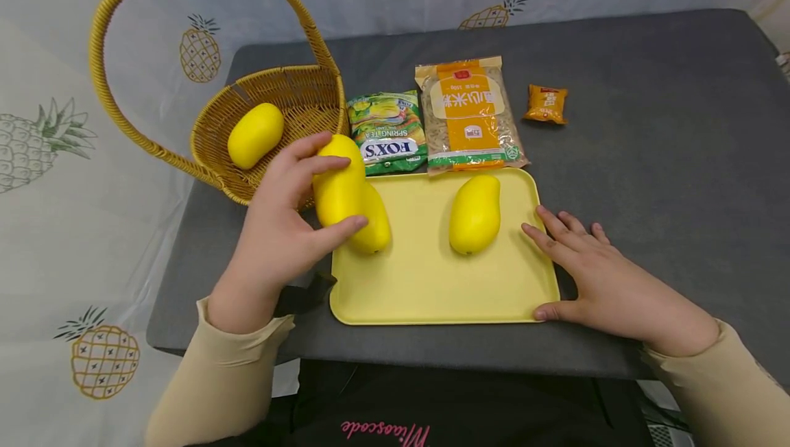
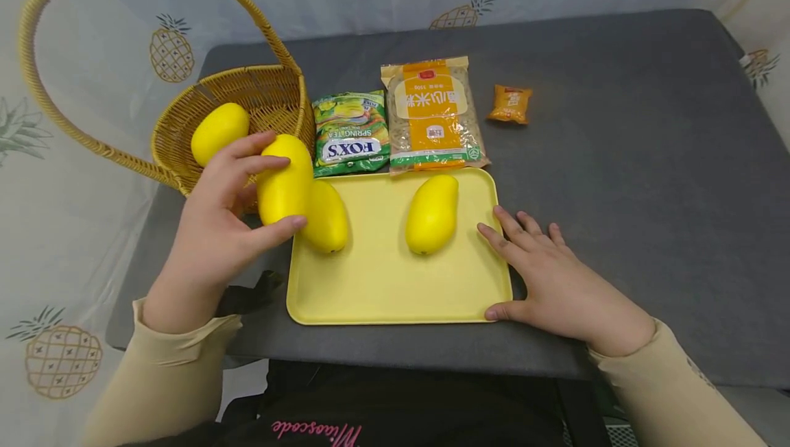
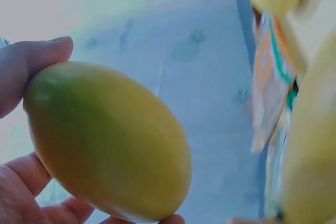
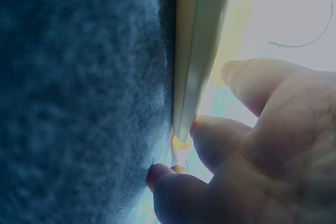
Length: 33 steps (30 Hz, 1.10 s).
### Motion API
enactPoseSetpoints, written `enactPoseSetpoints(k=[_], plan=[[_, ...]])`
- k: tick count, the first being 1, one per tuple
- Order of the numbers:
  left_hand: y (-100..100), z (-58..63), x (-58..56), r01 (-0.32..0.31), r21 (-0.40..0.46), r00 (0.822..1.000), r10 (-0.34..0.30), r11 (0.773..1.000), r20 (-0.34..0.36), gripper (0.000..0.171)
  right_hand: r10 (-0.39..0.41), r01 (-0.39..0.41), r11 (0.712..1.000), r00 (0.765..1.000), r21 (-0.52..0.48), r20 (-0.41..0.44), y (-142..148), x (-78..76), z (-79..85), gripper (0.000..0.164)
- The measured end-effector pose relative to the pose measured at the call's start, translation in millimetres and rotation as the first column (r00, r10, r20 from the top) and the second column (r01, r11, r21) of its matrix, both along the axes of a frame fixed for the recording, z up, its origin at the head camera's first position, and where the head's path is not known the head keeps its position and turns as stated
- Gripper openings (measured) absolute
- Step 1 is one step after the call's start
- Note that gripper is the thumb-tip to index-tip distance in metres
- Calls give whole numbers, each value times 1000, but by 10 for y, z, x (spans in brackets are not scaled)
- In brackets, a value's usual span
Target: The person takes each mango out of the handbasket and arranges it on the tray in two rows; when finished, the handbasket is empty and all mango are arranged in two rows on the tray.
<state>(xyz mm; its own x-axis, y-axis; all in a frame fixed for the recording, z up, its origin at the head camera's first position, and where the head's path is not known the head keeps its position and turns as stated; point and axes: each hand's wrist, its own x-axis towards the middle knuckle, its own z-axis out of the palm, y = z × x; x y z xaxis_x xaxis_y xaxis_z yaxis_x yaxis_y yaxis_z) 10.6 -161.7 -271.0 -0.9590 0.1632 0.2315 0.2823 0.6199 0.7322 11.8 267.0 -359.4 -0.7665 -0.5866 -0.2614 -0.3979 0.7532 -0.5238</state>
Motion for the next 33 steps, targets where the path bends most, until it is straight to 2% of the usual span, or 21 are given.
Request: enactPoseSetpoints(k=[6, 13, 19, 23, 28, 33], plan=[[248, -204, 159, 113, -105, 994, -113, 988, 6, 62, -2, 2, 1000, 1000, -4, -2, 2, 6, -2, 124], [525, -466, 317, 246, -258, 963, -265, 934, -42, 63, -1, 1, 1000, 1000, 2, -4, -2, -3, -6, 125], [660, -552, 409, 311, -318, 936, -347, 896, -64, 60, 2, -2, 1000, 1000, 3, -12, 3, -9, -1, 124], [709, -568, 440, 330, -355, 932, -363, 874, -26, 58, 0, 0, 1000, 1000, 7, -4, 4, -9, -2, 124], [727, -634, 464, 326, -411, 940, -338, 851, 45, 59, -1, 1, 1000, 1000, 6, 1, 3, -6, -9, 124], [728, -657, 487, 298, -488, 947, -320, 821, 40, 62, -3, 3, 1000, 1000, 4, 3, 4, -5, -10, 124]])
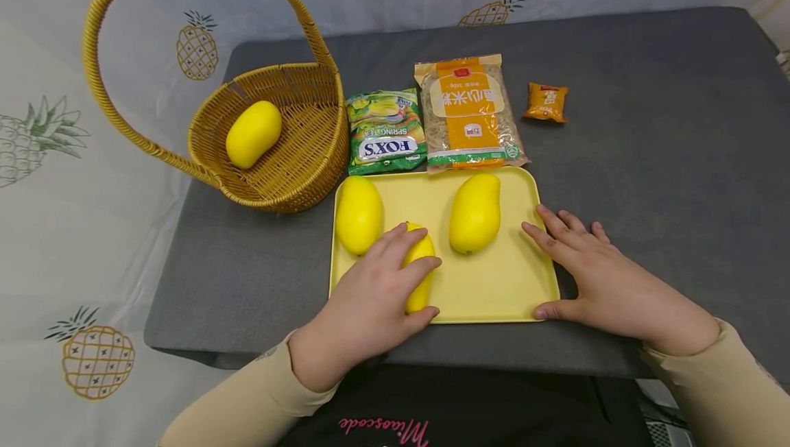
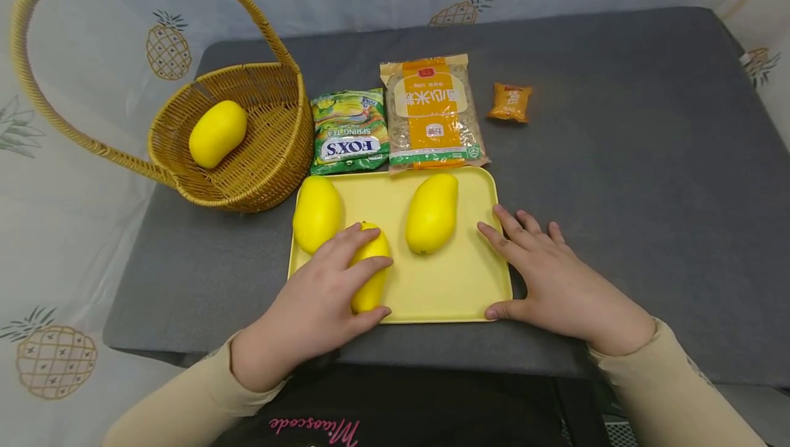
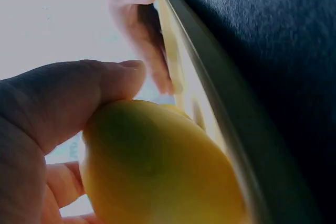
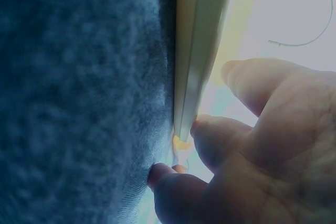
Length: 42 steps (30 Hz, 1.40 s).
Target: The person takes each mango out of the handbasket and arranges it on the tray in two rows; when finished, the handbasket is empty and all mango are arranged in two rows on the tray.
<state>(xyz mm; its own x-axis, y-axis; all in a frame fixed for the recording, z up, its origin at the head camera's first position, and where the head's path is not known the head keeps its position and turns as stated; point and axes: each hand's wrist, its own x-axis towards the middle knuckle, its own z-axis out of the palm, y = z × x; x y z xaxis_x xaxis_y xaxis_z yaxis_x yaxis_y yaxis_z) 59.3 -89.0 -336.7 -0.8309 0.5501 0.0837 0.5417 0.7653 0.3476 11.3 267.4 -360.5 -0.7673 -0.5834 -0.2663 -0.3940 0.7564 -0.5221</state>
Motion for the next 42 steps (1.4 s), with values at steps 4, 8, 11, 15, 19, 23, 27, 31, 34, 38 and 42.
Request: enactPoseSetpoints(k=[4, 8, 11, 15, 19, 23, 27, 31, 34, 38, 42], plan=[[-20, 36, 28, -26, -72, 999, 24, 997, -28, 68, -2, 2, 1000, 1000, -1, 8, 0, 2, 2, 123], [-39, 64, 48, -44, -103, 998, 39, 994, -49, 71, -4, 4, 1000, 1000, -6, 10, 2, 3, 6, 123], [-35, 65, 48, -47, -96, 997, 41, 994, -62, 71, -7, 7, 1000, 1000, -7, 11, 7, 4, 6, 122], [-14, 52, 46, -56, -82, 996, 50, 995, -79, 73, -8, 8, 1000, 1000, -5, 13, 11, 8, 1, 122], [15, 40, 48, -67, -69, 992, 59, 995, -111, 76, -7, 7, 1000, 1000, -5, 7, 12, 9, -6, 121], [39, 29, 44, -69, -57, 988, 61, 996, -143, 75, -7, 7, 1000, 1000, -5, 0, 14, 13, -9, 121], [48, 29, 41, -71, -49, 986, 62, 996, -153, 73, -6, 6, 1000, 1000, -8, -6, 14, 19, -8, 118], [53, 30, 39, -78, -45, 988, 71, 996, -139, 72, -3, 3, 1000, 1000, -8, -11, 11, 20, -8, 117], [57, 24, 33, -83, -43, 989, 77, 996, -123, 70, -4, 4, 1000, 1000, -11, -12, 12, 20, -9, 116], [56, 15, 26, -84, -37, 990, 80, 996, -115, 69, -6, 6, 1000, 1000, -16, -10, 13, 15, -15, 116], [39, 19, 15, -84, -10, 990, 82, 996, -118, 69, -4, 4, 1000, 1000, -15, -9, 14, 4, -16, 116]])
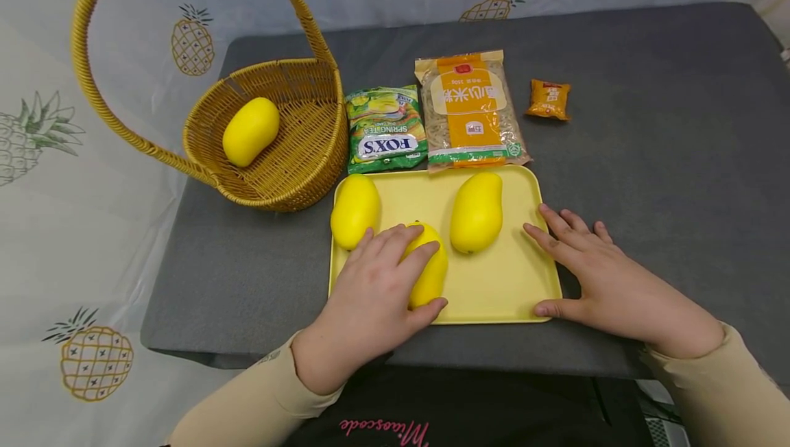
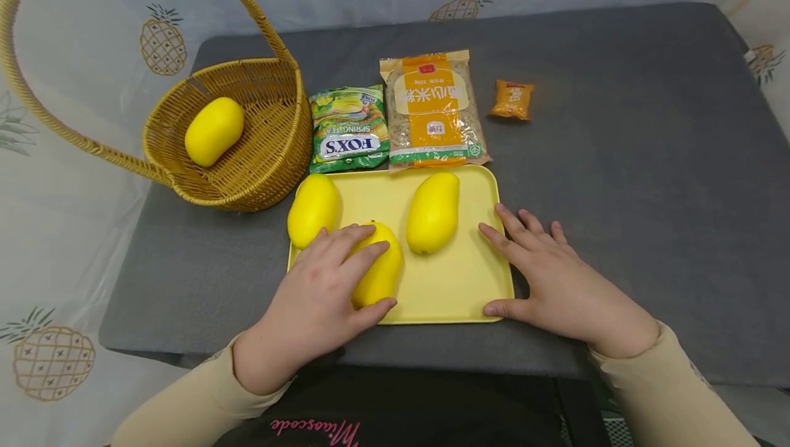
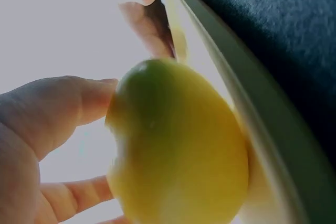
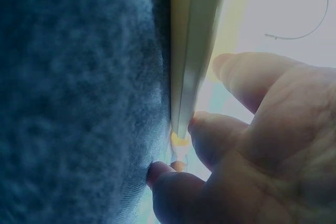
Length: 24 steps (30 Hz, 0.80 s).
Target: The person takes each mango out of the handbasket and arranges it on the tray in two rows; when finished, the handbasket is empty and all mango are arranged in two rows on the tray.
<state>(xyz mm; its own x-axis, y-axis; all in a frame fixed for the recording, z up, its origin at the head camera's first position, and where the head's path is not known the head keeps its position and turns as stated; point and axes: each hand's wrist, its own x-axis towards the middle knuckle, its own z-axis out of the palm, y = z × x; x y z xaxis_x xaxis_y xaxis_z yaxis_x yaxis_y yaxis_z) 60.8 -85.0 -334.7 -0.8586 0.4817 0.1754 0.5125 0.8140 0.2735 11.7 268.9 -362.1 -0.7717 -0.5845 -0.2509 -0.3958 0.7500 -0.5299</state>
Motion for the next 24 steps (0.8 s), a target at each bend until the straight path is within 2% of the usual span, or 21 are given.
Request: enactPoseSetpoints(k=[4, 8, 12, 14, 17, 19, 21, 24], plan=[[-49, 49, -30, -2, 48, 1000, 1, 999, 18, 68, 1, -1, 1000, 1000, -6, -7, 2, 1, 9, 115], [-152, 162, -91, -23, 122, 999, 18, 992, 39, 69, -1, 1, 1000, 1000, -10, -10, -2, 4, 15, 115], [-318, 327, -188, -56, 227, 997, 43, 972, 62, 71, -3, 3, 1000, 1000, -13, -10, -2, 8, 19, 114], [-416, 419, -258, -93, 271, 993, 71, 958, 89, 71, -3, 2, 1000, 1000, -15, -13, -1, 11, 18, 114], [-569, 550, -391, -176, 342, 980, 129, 923, 154, 69, -3, 2, 1000, 1000, -18, -18, 3, 14, 15, 114], [-674, 629, -488, -235, 398, 966, 168, 887, 195, 68, -3, 2, 1000, 1000, -19, -18, 4, 15, 12, 115], [-778, 703, -586, -288, 459, 952, 197, 841, 235, 68, -4, 4, 1000, 1000, -17, -16, 5, 15, 10, 115], [-923, 815, -711, -336, 518, 938, 230, 786, 260, 70, -2, 2, 1000, 1000, -10, -9, 2, 15, 6, 115]])
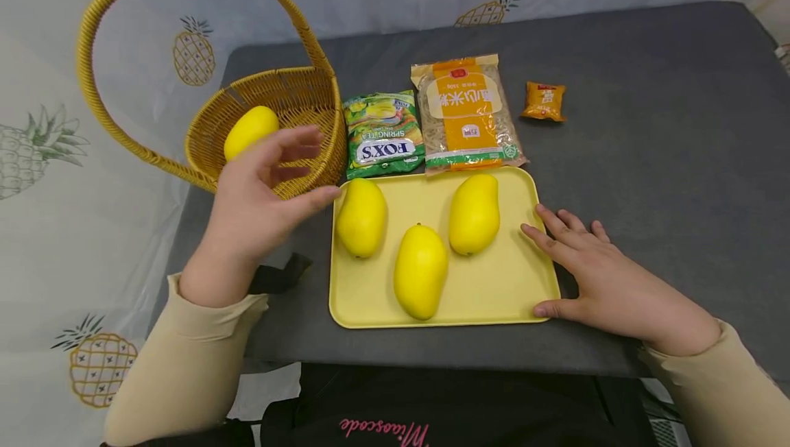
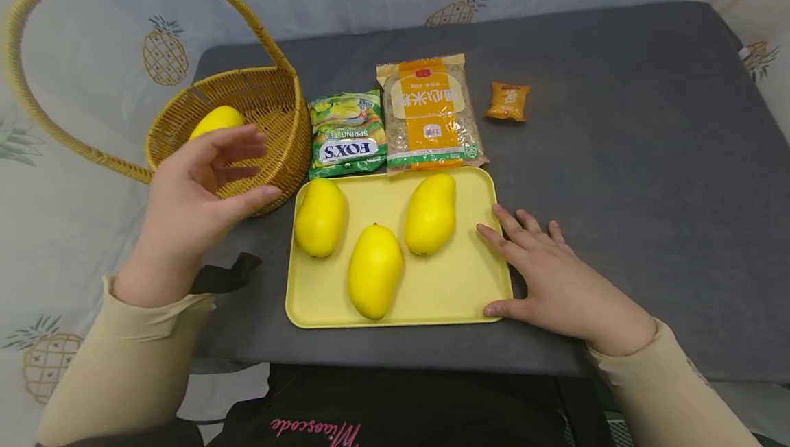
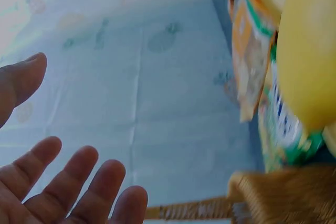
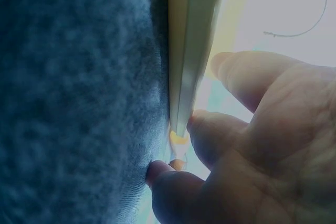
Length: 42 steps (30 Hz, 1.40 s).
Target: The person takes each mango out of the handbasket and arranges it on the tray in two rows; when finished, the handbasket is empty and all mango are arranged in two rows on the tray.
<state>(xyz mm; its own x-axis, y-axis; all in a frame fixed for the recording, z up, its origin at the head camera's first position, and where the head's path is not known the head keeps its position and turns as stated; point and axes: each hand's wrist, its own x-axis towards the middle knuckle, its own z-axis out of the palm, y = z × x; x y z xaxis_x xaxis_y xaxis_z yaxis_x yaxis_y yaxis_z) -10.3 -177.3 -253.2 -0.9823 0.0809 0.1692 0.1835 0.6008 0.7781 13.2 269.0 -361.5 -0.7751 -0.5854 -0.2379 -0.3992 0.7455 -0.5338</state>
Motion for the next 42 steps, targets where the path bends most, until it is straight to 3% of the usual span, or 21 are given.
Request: enactPoseSetpoints(k=[6, 10, 11, 13, 16, 17, 19, 24, 28, 32, 36, 39, 42], plan=[[-216, 190, -239, -81, 58, 997, 81, 995, 3, 76, 2, -2, 1000, 1000, 2, -6, -1, 10, 2, 115], [-361, 257, -460, -152, 62, 987, 149, 986, 54, 75, 2, -2, 1000, 1000, -3, -10, 3, 17, 3, 115], [-405, 257, -531, -165, 108, 984, 156, 980, 83, 73, 2, -2, 1000, 1000, -3, -9, 4, 18, 4, 115], [-505, 237, -674, -198, 218, 974, 167, 956, 153, 72, 2, -2, 1000, 1000, -4, -9, 6, 21, 3, 115], [-650, 179, -871, -267, 370, 951, 182, 890, 249, 70, 3, -3, 1000, 1000, -8, -6, 5, 21, 0, 116], [-691, 162, -928, -295, 403, 941, 190, 866, 281, 71, 4, -4, 1000, 1000, -7, -4, 3, 19, 1, 116], [-757, 137, -1032, -345, 402, 919, 218, 848, 329, 72, 6, -6, 1000, 1000, -4, -2, -1, 12, 2, 116], [-825, 109, -1238, -450, 309, 853, 301, 838, 426, 67, 3, -3, 1000, 1000, 5, 10, -6, -3, 14, 116], [-831, 74, -1300, -470, 95, 785, 367, 877, 499, 66, 2, -2, 1000, 1000, -5, 7, -2, 4, 18, 116], [-863, 8, -1314, -417, -91, 743, 397, 904, 539, 74, 6, -6, 1000, 1000, -14, -4, 3, 6, 6, 116], [-911, -72, -1333, -357, -196, 729, 404, 913, 553, 80, 8, -8, 1000, 1000, -15, -6, 12, -1, -2, 115], [-932, -134, -1347, -263, -307, 741, 395, 915, 542, 82, 8, -8, 1000, 1000, -14, -4, 18, -5, -8, 115], [-929, -182, -1357, -181, -407, 759, 390, 896, 521, 83, 10, -10, 1000, 1000, -12, -8, 22, -7, -14, 115]])
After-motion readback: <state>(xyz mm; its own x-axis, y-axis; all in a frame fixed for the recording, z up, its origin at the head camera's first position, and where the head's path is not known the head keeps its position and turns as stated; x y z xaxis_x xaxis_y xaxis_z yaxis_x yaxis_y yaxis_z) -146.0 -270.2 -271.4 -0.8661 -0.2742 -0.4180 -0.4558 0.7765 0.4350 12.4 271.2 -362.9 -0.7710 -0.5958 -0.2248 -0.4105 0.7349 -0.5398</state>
